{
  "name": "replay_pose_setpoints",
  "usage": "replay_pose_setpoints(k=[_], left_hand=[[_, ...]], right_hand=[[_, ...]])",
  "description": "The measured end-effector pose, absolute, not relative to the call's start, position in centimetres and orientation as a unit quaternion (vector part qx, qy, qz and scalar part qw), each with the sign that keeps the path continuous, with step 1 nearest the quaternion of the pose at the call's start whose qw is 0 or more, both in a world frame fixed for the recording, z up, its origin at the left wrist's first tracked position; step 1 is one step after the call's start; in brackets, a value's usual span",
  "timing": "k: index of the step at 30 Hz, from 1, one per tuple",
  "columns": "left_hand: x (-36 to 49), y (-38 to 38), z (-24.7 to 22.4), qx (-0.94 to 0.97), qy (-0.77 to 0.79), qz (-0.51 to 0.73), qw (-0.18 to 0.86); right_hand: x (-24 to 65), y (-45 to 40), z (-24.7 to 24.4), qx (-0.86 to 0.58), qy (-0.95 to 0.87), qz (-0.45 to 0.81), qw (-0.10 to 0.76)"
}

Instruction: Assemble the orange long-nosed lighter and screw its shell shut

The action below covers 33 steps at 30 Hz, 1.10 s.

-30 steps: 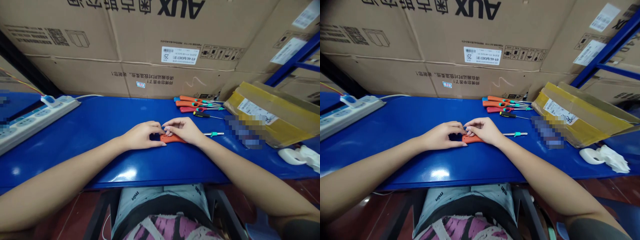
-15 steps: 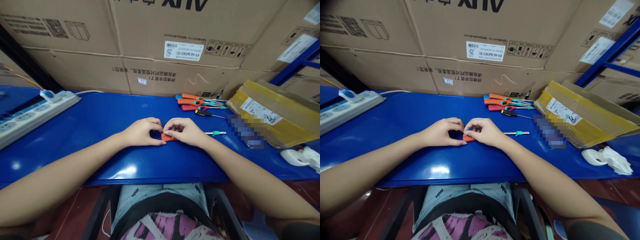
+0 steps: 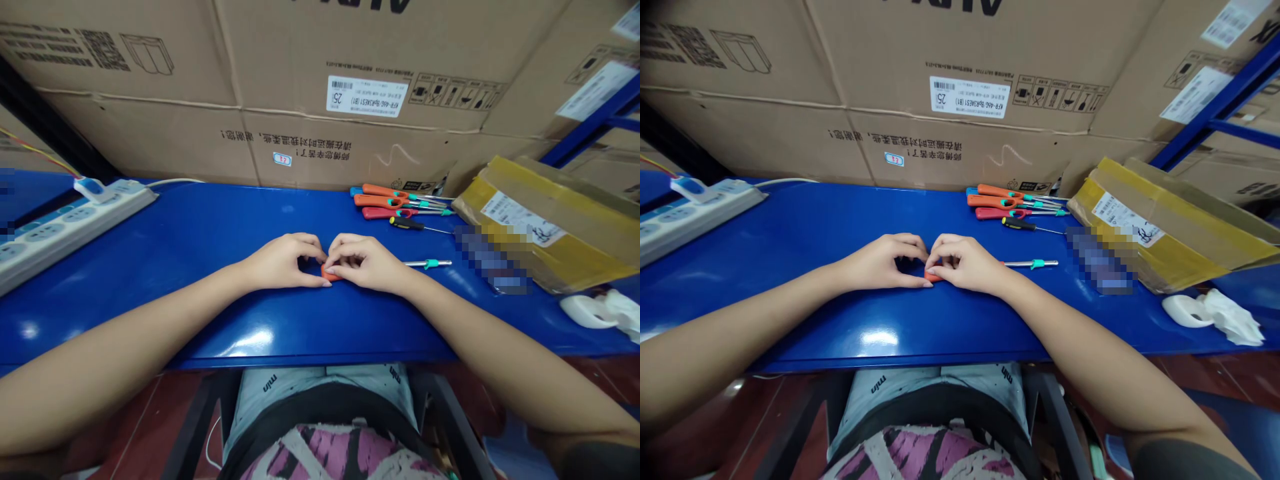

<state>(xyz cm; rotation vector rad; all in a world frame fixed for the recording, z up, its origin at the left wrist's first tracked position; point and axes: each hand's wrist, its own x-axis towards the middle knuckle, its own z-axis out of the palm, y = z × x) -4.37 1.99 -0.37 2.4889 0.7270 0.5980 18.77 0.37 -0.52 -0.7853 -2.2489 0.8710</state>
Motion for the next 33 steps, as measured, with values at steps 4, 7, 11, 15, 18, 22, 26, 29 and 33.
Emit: replay_pose_setpoints(k=[4, 7, 11, 15, 18, 22, 26, 29, 33], left_hand=[[-4.4, 2.0, -0.4, 0.913, 0.260, 0.217, 0.225], [-4.3, 2.1, -0.4, 0.916, 0.255, 0.218, 0.220], [-4.4, 2.0, -0.4, 0.916, 0.256, 0.217, 0.220], [-4.4, 1.9, -0.3, 0.913, 0.261, 0.219, 0.224], [-4.4, 1.8, -0.3, 0.910, 0.266, 0.219, 0.233], [-4.4, 1.8, -0.2, 0.910, 0.264, 0.217, 0.235], [-4.4, 1.8, -0.2, 0.911, 0.266, 0.215, 0.233], [-4.4, 1.9, -0.2, 0.911, 0.264, 0.214, 0.232], [-4.4, 1.9, -0.3, 0.912, 0.261, 0.217, 0.231]], right_hand=[[19.4, 0.7, -0.1, -0.283, -0.841, 0.356, 0.293], [20.0, 1.2, 0.2, -0.294, -0.828, 0.346, 0.328], [20.4, 1.5, 0.2, -0.299, -0.843, 0.311, 0.321], [20.0, 1.1, 0.1, -0.263, -0.879, 0.297, 0.265], [19.9, 0.8, 0.1, -0.246, -0.888, 0.302, 0.244], [20.2, 0.9, 0.3, -0.237, -0.896, 0.296, 0.230], [20.5, 1.0, 0.5, -0.230, -0.900, 0.291, 0.230], [20.5, 0.9, 0.5, -0.223, -0.907, 0.271, 0.234], [20.3, 0.8, 0.1, -0.215, -0.918, 0.232, 0.240]])
